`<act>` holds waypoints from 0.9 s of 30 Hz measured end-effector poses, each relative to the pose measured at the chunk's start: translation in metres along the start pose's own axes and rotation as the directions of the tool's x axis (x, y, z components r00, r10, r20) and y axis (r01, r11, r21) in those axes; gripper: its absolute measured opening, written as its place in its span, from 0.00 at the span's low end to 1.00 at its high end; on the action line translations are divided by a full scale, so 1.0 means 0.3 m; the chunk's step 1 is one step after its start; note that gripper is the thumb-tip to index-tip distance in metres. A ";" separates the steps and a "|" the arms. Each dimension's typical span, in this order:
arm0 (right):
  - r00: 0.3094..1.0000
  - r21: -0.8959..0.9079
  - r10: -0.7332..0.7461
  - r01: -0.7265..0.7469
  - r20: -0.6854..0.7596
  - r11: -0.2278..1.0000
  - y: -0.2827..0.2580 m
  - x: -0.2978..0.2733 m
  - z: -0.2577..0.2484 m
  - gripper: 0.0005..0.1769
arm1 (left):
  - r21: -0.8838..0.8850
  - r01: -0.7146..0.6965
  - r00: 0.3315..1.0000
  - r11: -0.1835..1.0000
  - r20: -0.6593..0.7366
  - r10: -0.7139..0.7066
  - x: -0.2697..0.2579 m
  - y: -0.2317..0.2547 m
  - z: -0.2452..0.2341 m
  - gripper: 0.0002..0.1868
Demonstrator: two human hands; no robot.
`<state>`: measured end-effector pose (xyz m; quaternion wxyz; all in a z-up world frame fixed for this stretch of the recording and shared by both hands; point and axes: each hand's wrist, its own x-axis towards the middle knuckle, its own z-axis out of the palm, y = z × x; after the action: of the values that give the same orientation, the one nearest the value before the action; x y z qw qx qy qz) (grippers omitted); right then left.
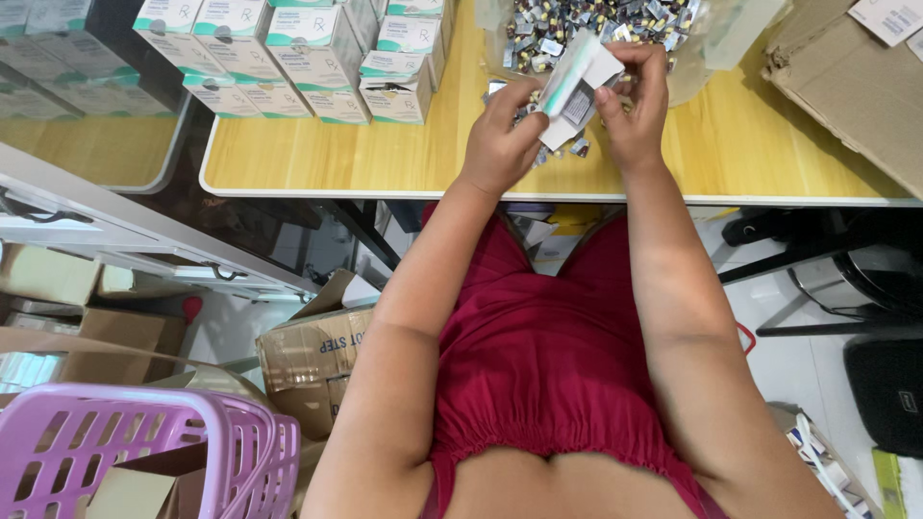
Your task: The person repeatedly picks small foil-wrapped items from a pile on a table and places them into small white boxes. The person closes the filled boxes and sets them aside with other completed boxes. The workspace includes stacked boxes and a plastic basket nearby.
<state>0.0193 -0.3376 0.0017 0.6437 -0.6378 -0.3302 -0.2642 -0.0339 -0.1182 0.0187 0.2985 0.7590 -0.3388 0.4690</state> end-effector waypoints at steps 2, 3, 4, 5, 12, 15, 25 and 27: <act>0.999 -0.091 -0.011 0.016 0.049 0.996 -0.042 0.010 0.005 0.27 | -0.036 -0.005 0.999 0.999 -0.033 0.004 0.005 0.002 -0.007 0.12; 0.996 -0.126 -0.008 0.018 0.084 0.992 -0.065 0.022 0.011 0.28 | -0.053 -0.009 0.999 0.999 -0.051 0.007 0.011 0.003 -0.011 0.12; 0.993 -0.161 -0.003 0.022 0.118 0.987 -0.089 0.034 0.018 0.28 | -0.077 -0.015 0.997 0.997 -0.082 0.009 0.017 0.001 -0.016 0.12; 0.989 -0.156 -0.021 0.044 0.149 0.987 -0.111 0.047 0.029 0.28 | -0.098 -0.020 0.994 0.995 -0.113 0.009 0.022 -0.002 -0.023 0.12; 0.967 -0.432 0.250 -0.203 0.053 0.879 -0.125 0.125 0.183 0.19 | -0.212 0.159 0.931 0.964 -0.292 -0.218 -0.008 -0.039 -0.102 0.10; 0.934 -0.316 0.359 -0.339 0.004 0.886 -0.098 0.122 0.288 0.24 | -0.104 0.144 0.922 0.984 -0.347 -0.171 -0.052 -0.074 -0.203 0.08; 0.976 -0.384 0.174 -0.113 0.129 0.917 -0.183 0.068 0.537 0.09 | 0.093 0.358 0.928 0.929 -0.143 -0.343 -0.117 -0.008 -0.444 0.25; 0.928 -0.367 0.366 -0.316 0.073 0.875 -0.193 0.066 0.538 0.15 | -0.058 0.475 0.861 0.878 -0.177 -0.477 -0.126 -0.011 -0.432 0.16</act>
<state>-0.0262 -0.1781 0.0491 0.5321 -0.8068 -0.2046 -0.1554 -0.1097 -0.0075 0.0332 0.4398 0.7701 -0.1147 0.4476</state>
